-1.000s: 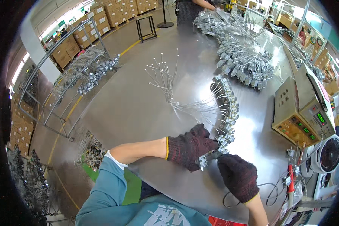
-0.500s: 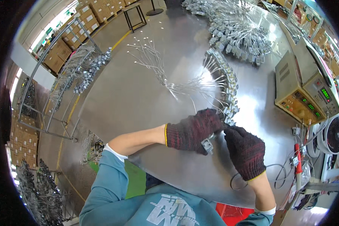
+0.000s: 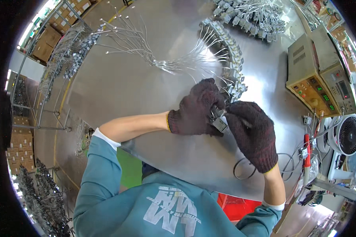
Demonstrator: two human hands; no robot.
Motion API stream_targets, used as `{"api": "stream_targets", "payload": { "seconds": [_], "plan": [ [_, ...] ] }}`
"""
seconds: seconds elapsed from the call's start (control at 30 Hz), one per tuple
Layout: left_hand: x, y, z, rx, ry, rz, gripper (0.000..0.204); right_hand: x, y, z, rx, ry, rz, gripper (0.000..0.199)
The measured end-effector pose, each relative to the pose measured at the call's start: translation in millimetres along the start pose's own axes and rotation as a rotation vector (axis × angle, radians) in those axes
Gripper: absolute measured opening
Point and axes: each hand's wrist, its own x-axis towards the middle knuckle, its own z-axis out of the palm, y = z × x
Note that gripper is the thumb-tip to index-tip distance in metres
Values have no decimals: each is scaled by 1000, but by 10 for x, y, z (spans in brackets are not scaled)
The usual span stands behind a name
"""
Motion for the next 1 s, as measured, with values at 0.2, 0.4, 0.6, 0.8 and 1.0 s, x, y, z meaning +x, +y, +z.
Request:
{"api": "stream_targets", "payload": {
  "seconds": [0.2,0.4,0.6,0.8,1.0],
  "plan": [
    [60,85,23,2,-62,-9,102,58,61,-118,-130,-72,-45,21],
    [81,123,62,0,-103,52,120,81,70,-273,-248,-169,-157,23],
    [190,123,6,-38,-163,28,128,138,88,-339,-284,-161,-286,23],
    [368,190,-60,-8,-151,18,126,248,-76,-520,-363,-234,-290,30],
    [463,175,-82,-41,-153,20,125,175,-172,-494,-409,-171,-247,27]
  ]
}}
